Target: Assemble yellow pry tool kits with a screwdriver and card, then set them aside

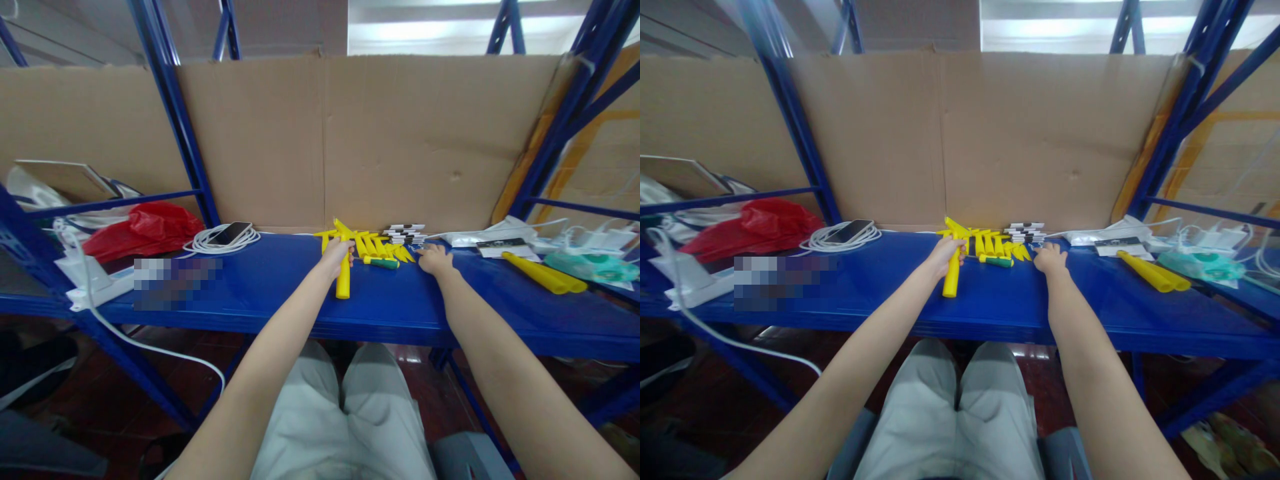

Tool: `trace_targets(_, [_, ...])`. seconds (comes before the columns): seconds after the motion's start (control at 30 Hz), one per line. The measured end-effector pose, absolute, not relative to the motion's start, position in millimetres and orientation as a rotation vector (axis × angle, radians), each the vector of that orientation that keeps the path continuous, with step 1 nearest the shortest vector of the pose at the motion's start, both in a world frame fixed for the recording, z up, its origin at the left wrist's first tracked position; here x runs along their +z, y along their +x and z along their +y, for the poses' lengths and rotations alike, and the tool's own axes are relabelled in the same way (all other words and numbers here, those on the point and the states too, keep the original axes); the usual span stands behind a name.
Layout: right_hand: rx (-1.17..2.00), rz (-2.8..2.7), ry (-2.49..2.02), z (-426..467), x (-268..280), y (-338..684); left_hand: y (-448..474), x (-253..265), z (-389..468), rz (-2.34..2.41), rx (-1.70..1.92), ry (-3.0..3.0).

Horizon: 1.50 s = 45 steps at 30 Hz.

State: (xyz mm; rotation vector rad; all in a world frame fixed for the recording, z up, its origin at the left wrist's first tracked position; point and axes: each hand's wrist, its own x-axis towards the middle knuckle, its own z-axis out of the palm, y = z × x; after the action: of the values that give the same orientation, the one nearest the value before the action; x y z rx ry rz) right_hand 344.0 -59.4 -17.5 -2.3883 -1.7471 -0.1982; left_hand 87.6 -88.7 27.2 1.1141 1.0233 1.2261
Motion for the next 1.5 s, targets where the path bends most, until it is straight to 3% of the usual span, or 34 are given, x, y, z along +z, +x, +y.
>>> trace_targets(0.63, [-0.287,-1.898,-2.371,-62.7,-9.8,336.2,87.2,27.7,-90.4,1.033,1.223,1.11])
trace_targets(0.93, [-0.253,-1.832,-2.257,-61.6,-8.6,333.2,87.3,26.3,-88.2,1.025,1.224,1.104])
trace_targets(1.2, [-0.039,-1.713,-2.342,-56.0,-6.6,333.7,87.7,23.8,-84.7,1.04,1.185,1.166])
trace_targets(1.5, [-0.115,-1.731,-2.332,-54.1,-7.4,334.0,90.3,17.8,-87.0,1.202,1.067,1.443])
